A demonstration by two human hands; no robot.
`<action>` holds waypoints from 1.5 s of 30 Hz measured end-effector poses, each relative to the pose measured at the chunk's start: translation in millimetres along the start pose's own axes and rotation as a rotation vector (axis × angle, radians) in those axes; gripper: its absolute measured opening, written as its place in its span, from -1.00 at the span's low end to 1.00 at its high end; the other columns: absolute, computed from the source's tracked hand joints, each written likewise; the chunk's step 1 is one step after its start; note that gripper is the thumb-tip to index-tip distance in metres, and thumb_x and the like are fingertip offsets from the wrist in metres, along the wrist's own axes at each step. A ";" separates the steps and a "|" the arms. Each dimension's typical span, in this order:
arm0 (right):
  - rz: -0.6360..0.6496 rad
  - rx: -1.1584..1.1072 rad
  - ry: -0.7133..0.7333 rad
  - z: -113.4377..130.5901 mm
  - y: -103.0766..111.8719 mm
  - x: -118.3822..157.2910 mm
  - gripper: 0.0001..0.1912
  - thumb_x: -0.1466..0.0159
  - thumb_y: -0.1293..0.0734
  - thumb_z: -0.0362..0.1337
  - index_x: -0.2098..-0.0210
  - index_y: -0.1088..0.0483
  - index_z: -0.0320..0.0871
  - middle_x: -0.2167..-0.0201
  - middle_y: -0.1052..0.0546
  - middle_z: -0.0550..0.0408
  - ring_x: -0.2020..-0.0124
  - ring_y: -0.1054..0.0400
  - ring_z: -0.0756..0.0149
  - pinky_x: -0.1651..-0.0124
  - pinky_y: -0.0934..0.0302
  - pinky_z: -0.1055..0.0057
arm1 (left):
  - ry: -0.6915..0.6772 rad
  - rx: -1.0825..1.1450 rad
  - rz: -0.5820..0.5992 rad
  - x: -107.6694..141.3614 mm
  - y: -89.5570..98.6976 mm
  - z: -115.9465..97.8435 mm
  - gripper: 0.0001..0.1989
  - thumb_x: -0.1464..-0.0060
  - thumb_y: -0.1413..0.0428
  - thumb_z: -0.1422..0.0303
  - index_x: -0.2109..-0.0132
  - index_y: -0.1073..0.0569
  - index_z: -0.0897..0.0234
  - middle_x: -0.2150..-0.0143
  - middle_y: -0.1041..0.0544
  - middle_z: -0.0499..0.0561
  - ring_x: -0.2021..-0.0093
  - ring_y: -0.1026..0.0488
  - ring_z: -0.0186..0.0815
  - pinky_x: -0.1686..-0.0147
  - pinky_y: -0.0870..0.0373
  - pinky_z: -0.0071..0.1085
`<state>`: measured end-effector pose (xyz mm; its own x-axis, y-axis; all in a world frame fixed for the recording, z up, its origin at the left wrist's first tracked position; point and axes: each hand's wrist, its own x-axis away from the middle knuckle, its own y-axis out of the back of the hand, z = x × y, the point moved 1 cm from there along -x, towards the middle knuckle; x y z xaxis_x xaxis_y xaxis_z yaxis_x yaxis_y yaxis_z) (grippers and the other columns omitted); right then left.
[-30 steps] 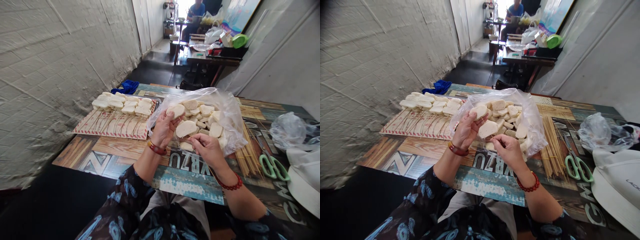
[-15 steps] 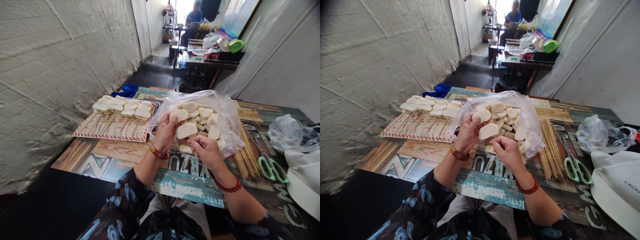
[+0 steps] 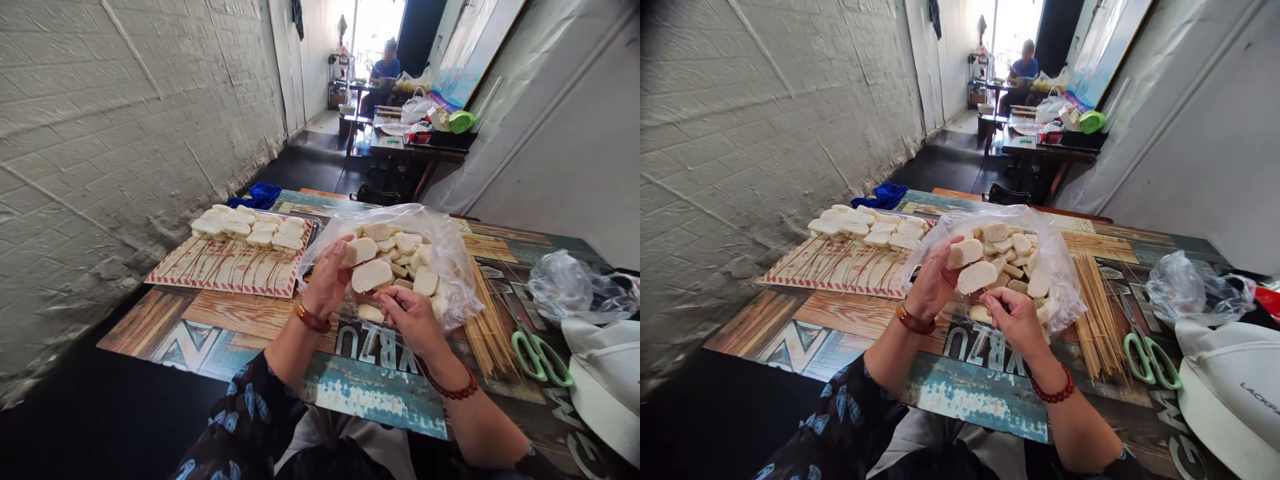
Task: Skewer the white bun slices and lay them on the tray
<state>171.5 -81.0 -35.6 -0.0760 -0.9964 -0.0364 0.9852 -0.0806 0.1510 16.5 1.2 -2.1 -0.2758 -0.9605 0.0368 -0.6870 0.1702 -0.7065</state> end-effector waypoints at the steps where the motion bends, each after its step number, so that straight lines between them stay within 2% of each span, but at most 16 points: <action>1: 0.005 0.005 0.006 -2.1 0.3 -0.3 -0.62 -0.27 -0.38 0.03 0.30 -0.58 -0.20 0.57 -0.45 0.16 0.64 -0.27 0.46 0.57 -0.13 0.51 | 0.001 0.002 -0.016 -0.3 1.6 -2.3 -0.44 0.07 -0.38 0.06 -0.01 -0.52 0.30 0.10 -0.64 0.12 0.12 -0.60 -0.14 0.08 -0.52 -0.23; 4: 0.010 0.017 0.018 -6.8 0.9 -0.6 -0.65 -0.28 -0.39 -0.01 0.26 -0.60 -0.19 0.55 -0.48 0.14 0.62 -0.30 0.45 0.54 -0.17 0.50 | 0.012 -0.017 -0.020 -0.6 4.0 -6.3 -0.45 0.10 -0.39 0.07 0.03 -0.56 0.33 0.13 -0.64 0.13 0.15 -0.60 -0.14 0.14 -0.52 -0.24; 8: -0.010 0.010 0.038 -8.7 1.9 -1.4 -0.68 -0.28 -0.40 -0.03 0.26 -0.60 -0.18 0.53 -0.48 0.14 0.60 -0.30 0.44 0.52 -0.18 0.49 | 0.029 -0.056 0.047 1.9 1.0 -6.7 -0.51 0.15 -0.43 0.14 0.11 -0.61 0.35 0.20 -0.65 0.12 0.22 -0.59 -0.20 0.18 -0.49 -0.33; 17: -0.024 0.022 0.141 -11.5 3.4 -4.3 -0.75 -0.32 -0.38 -0.10 0.27 -0.61 -0.13 0.51 -0.48 0.15 0.56 -0.33 0.44 0.47 -0.23 0.49 | -0.055 -0.162 0.095 9.6 -4.7 -4.3 -0.49 0.09 -0.39 0.07 0.07 -0.64 0.35 0.24 -0.64 0.09 0.27 -0.50 -0.32 0.24 -0.39 -0.47; 26: -0.066 0.063 0.217 -12.2 4.9 -2.7 -0.79 -0.35 -0.37 -0.15 0.30 -0.60 -0.11 0.50 -0.49 0.15 0.55 -0.33 0.44 0.46 -0.26 0.48 | -0.151 -0.299 0.150 14.6 -5.4 -1.5 -0.52 -0.05 -0.29 0.04 0.01 -0.64 0.30 0.12 -0.64 0.10 0.18 -0.49 -0.28 0.18 -0.35 -0.46; 32: -0.064 0.075 0.222 -13.9 4.9 -1.6 -0.76 -0.36 -0.36 -0.14 0.31 -0.60 -0.11 0.52 -0.48 0.15 0.55 -0.34 0.43 0.45 -0.27 0.48 | -0.139 -0.288 0.168 16.3 -6.0 0.2 -0.51 -0.05 -0.29 0.04 -0.01 -0.63 0.29 0.07 -0.62 0.11 0.14 -0.48 -0.27 0.15 -0.34 -0.44; 45: -0.063 0.067 0.210 -13.5 6.9 2.3 -0.73 -0.35 -0.36 -0.09 0.30 -0.61 -0.12 0.54 -0.48 0.13 0.56 -0.33 0.40 0.45 -0.27 0.44 | -0.065 -0.170 0.197 20.1 -9.8 -3.6 -0.50 0.03 -0.35 0.06 0.04 -0.65 0.32 0.24 -0.61 0.10 0.27 -0.45 -0.31 0.25 -0.33 -0.44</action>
<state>180.2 -83.6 -48.0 -0.0965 -0.9631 -0.2512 0.9667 -0.1508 0.2066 15.2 -19.0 8.1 -0.3749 -0.9166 -0.1390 -0.7288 0.3841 -0.5668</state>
